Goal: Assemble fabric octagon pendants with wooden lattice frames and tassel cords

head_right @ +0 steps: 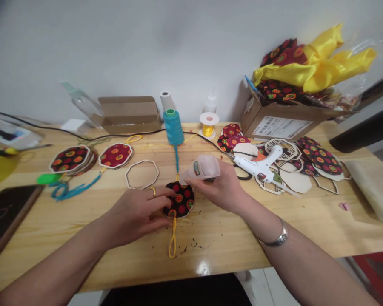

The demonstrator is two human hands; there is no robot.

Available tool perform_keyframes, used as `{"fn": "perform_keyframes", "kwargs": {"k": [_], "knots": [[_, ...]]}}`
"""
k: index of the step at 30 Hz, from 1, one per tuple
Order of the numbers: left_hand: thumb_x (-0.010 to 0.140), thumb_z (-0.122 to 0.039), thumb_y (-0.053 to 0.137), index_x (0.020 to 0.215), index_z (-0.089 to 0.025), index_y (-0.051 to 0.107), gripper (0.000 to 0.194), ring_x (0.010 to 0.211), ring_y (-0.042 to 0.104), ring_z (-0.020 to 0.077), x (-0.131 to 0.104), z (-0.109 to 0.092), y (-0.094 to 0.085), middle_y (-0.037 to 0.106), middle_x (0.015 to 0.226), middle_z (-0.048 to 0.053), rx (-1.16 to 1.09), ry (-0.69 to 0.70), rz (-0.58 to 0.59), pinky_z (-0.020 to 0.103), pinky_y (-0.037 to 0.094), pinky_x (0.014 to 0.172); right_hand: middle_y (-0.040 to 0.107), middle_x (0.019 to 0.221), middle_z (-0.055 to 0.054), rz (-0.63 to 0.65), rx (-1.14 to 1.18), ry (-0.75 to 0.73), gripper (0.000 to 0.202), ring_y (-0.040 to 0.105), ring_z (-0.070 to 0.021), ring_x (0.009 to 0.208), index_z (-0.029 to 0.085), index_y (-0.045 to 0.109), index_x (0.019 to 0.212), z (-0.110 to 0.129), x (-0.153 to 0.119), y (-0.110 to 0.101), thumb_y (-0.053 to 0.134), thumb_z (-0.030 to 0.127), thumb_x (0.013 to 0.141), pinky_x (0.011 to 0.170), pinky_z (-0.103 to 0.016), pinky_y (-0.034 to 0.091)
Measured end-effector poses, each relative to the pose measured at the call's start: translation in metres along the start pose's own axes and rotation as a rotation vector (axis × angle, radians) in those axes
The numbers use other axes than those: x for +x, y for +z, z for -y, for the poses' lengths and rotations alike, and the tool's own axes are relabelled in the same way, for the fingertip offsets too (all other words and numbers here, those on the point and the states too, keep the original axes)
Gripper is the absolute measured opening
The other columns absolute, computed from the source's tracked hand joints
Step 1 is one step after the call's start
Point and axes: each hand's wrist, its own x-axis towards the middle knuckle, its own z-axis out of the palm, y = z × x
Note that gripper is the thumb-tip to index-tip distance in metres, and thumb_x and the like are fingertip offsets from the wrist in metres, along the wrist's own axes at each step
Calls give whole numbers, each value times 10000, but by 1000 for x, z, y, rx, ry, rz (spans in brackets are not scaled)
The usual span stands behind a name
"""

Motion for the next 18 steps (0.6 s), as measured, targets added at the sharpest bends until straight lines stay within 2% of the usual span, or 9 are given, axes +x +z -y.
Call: {"fn": "perform_keyframes", "kwargs": {"k": [18], "knots": [[871,-320,566,941,-226,562,118,899,663,165,-1,4,-5,644,1185,-13,-25,-9,7,292,457,655,578,592,18,41,-67,-7,208,507,-109,531,178,568,658,1,4,-11,690,315,756,524,-248,405]]}}
